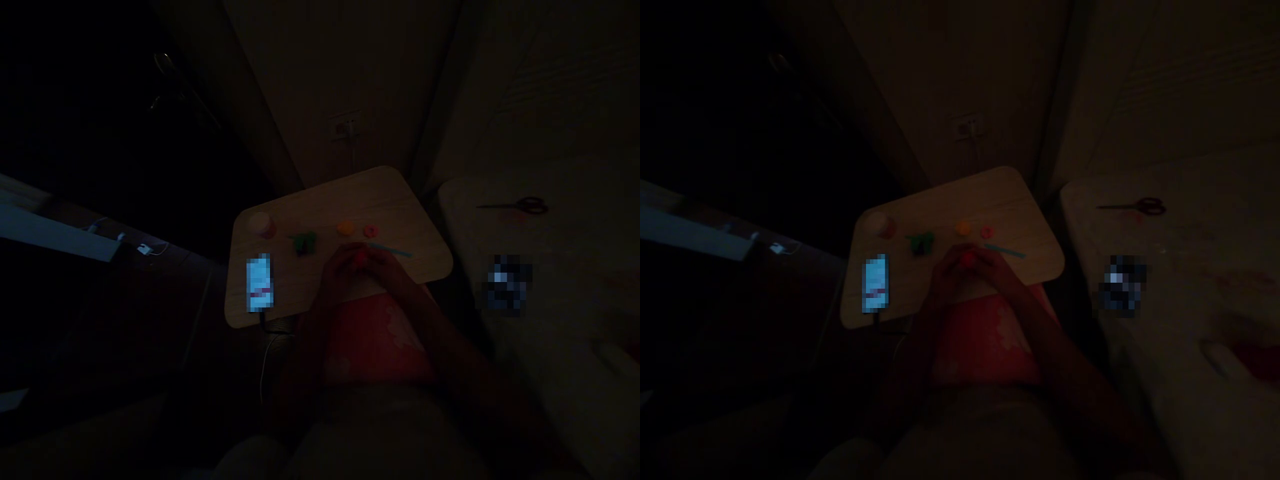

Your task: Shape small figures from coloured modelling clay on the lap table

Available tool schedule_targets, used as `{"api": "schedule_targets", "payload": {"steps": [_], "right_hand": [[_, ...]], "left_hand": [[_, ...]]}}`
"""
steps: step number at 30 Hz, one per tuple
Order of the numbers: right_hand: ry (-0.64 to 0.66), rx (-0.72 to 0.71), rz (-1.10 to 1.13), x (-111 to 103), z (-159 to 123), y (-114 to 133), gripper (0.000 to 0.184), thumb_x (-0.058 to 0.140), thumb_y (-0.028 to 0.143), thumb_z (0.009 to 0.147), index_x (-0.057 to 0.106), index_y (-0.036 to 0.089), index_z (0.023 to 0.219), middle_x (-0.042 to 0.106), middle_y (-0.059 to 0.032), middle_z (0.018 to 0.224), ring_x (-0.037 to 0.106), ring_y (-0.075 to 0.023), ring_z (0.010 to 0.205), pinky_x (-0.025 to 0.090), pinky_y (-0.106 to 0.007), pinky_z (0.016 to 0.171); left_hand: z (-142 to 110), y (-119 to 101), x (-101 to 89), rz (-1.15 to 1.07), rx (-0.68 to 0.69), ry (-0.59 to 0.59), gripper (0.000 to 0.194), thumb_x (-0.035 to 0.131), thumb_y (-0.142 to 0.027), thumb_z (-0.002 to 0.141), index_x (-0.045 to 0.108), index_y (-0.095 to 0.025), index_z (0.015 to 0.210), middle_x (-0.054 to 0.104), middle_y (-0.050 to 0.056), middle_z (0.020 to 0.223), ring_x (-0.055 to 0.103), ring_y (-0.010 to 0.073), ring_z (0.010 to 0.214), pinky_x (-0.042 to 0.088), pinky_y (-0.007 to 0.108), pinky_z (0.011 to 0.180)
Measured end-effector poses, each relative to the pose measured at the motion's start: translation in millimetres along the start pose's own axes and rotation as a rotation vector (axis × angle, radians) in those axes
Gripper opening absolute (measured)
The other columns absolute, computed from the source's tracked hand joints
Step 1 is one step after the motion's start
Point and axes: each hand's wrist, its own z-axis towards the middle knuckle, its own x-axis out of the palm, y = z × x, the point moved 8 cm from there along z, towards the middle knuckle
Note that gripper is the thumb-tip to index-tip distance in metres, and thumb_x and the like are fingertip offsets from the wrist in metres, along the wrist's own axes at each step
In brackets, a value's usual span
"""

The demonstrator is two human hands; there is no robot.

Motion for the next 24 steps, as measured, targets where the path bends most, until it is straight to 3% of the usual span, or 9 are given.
{"api": "schedule_targets", "payload": {"steps": [8,14,20,24], "right_hand": [[-0.004,-0.022,-0.056,0.0,-0.5,0.7,0.048,0.077,0.067,0.081,0.077,0.019,0.085,0.072,-0.0061,0.083,0.064,-0.0189,0.073,0.054,-0.031,0.066],[0.007,-0.034,-0.108,0.4,0.6,-3.7,0.046,0.075,0.061,0.084,0.081,0.019,0.102,0.077,-0.0069,0.086,0.067,-0.0217,0.078,0.056,-0.033,0.072],[0.042,0.012,-0.075,4.6,-0.7,-2.8,0.044,0.074,0.061,0.086,0.079,0.018,0.096,0.070,-0.0037,0.075,0.061,-0.0180,0.069,0.052,-0.031,0.068],[0.064,0.022,-0.040,6.5,-1.7,-2.6,0.044,0.073,0.062,0.086,0.076,0.018,0.085,0.067,-0.0042,0.076,0.060,-0.0175,0.070,0.050,-0.030,0.067]], "left_hand": [[-0.3,-0.9,-2.3,0.024,-0.019,-0.011,0.040,0.071,-0.055,0.093,0.081,-0.021,0.111,0.075,0.013,0.123,0.069,0.0278,0.117,0.053,0.044,0.106],[-1.7,6.2,-5.8,0.034,-0.066,-0.046,0.043,0.074,-0.060,0.088,0.081,-0.019,0.100,0.078,0.012,0.110,0.072,0.0260,0.105,0.056,0.040,0.097],[-3.9,7.3,-5.4,0.023,-0.107,-0.098,0.041,0.071,-0.057,0.091,0.079,-0.017,0.097,0.077,0.011,0.107,0.071,0.0244,0.101,0.056,0.037,0.094],[-6.0,11.9,-5.8,-0.027,-0.163,-0.138,0.044,0.068,-0.059,0.093,0.076,-0.016,0.097,0.075,0.007,0.089,0.069,0.0198,0.082,0.057,0.032,0.080]]}}
